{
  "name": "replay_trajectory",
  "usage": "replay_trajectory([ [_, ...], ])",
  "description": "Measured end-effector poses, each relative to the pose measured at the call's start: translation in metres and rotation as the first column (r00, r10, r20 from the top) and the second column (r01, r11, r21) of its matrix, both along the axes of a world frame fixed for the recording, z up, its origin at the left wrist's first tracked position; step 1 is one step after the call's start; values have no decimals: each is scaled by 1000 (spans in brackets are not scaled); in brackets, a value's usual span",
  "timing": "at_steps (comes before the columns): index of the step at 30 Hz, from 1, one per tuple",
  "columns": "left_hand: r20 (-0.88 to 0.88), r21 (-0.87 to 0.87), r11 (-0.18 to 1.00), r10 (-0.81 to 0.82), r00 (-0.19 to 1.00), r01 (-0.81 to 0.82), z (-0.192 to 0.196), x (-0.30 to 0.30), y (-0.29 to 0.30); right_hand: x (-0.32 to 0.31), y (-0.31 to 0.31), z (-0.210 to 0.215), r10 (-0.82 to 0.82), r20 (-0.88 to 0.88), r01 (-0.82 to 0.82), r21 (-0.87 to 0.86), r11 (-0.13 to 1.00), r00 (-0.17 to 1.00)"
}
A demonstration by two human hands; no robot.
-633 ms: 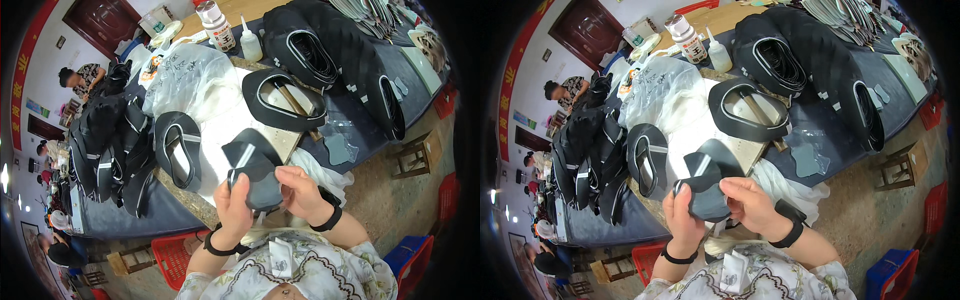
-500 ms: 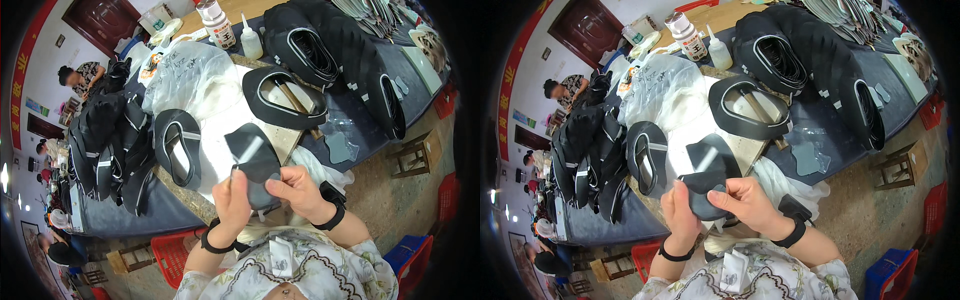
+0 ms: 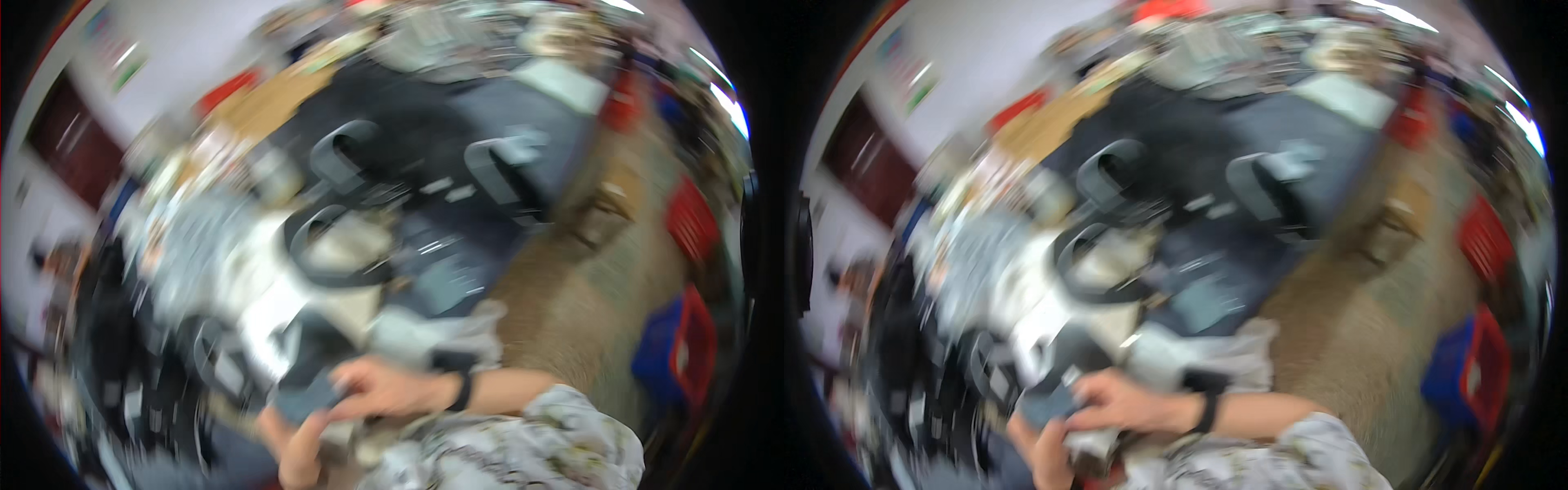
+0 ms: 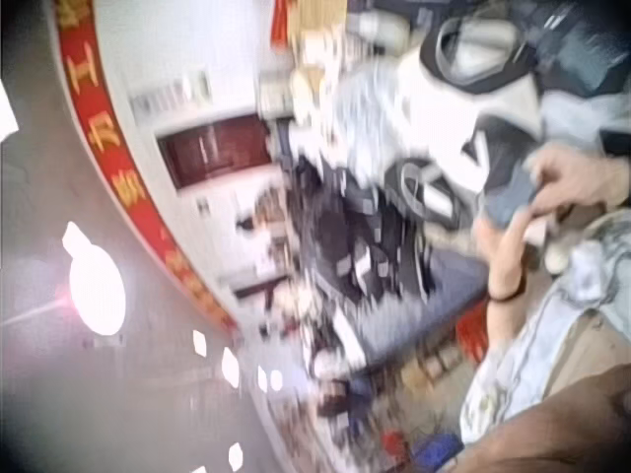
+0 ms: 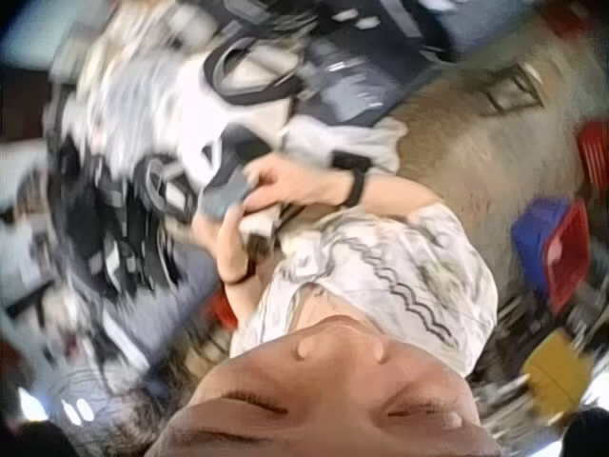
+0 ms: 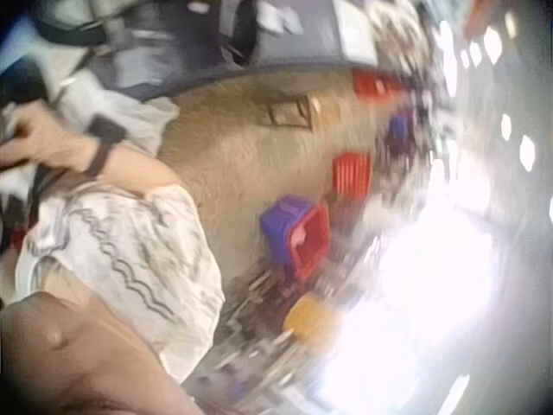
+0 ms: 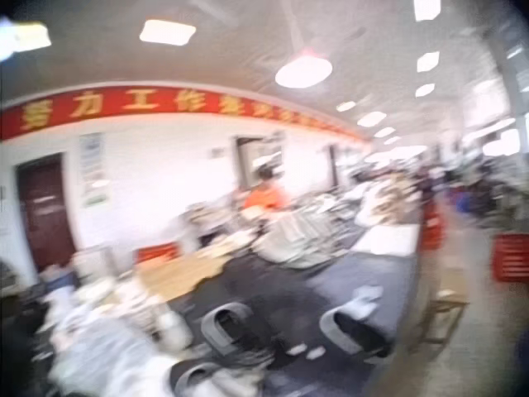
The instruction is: Applying adhesive patches and tape to the interior heel and sides of shoe uppers in a workshop.
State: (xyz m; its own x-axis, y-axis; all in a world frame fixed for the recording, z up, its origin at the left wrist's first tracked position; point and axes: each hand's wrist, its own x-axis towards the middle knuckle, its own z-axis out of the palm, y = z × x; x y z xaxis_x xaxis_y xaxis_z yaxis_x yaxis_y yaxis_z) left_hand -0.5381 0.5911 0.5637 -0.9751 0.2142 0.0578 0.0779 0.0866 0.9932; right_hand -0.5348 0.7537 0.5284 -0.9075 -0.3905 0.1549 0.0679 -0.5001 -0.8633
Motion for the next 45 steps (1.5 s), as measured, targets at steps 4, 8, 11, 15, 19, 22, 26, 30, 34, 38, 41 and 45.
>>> replay_trajectory([
  [4,35,176,982,55,998,-60,5,23,-14,-4,-22,-10,-71,-137,85,97,992,988],
  [8,8,194,981,-23,1000,21,-3,14,-7,20,-5,24,-237,-165,245,29,969,957],
  [11,-54,286,947,-133,990,144,-40,3,-37,30,-5,33,-219,-87,216,-48,975,972],
  [15,-197,-225,968,66,978,-110,-29,1,-21,21,-10,9,-166,152,194,-186,963,974],
  [19,-175,-503,846,98,980,-175,-26,13,-13,9,-8,14,-318,-165,304,-102,947,934],
  [22,-5,376,873,337,942,-310,-36,-4,22,11,15,3,-95,261,88,37,995,961],
  [26,176,350,930,49,983,-109,-9,-17,39,8,27,-17,-189,243,208,-53,977,952],
  [30,166,338,937,31,986,-86,-22,-14,19,-2,-1,-13,-310,114,314,-25,949,944],
  [34,42,284,955,-101,994,85,-24,-13,4,2,9,-4,-94,333,125,-74,989,938],
  [38,179,467,881,-177,968,75,-12,-16,6,1,3,-7,-148,162,163,-88,983,976],
  [41,285,524,842,-29,958,-131,-13,-16,3,1,4,-11,-121,-64,122,7,993,991],
  [45,60,248,969,-8,998,-7,-10,-6,-2,2,1,10,74,190,-45,-155,987,979],
])
